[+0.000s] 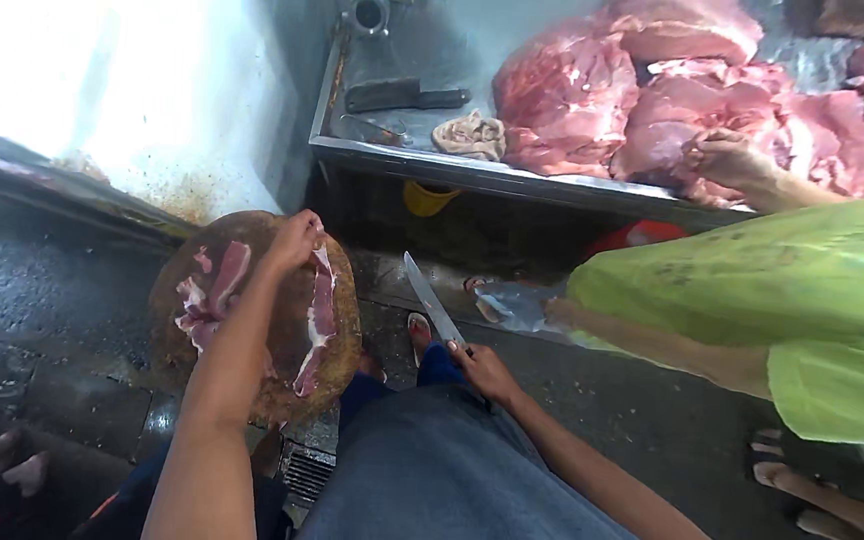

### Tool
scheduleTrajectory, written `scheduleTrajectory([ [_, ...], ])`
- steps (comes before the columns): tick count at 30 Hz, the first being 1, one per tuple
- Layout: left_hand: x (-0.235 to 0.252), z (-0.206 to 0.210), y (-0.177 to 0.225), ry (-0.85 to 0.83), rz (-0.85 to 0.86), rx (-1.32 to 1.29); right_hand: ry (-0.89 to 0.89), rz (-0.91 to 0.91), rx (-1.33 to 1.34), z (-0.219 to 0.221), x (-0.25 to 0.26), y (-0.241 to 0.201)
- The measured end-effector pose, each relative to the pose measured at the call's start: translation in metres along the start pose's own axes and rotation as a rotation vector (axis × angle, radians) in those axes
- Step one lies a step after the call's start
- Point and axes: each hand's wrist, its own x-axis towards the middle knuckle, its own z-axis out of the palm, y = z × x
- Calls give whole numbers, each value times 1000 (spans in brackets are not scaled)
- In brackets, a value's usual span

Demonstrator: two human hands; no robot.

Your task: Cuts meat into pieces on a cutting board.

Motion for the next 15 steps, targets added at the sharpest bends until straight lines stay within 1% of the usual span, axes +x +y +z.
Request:
scheduleTrajectory([
  [3, -48, -21, 14, 93, -37, -24, -54, -79, -47, -5, 17, -13],
  [6, -105, -52, 50, 173, -97, 62, -134, -157, -111, -13, 40, -25],
  [9, -156, -84, 89, 224, -135, 127, -227, -225, -258, -30, 60, -50],
  [11, -181, -104, 112, 277, -141, 168, -253, -265, -313, -41, 73, -63],
  [15, -217, -135, 149, 437, -114, 151, -264, -296, -328, -59, 92, -83],
])
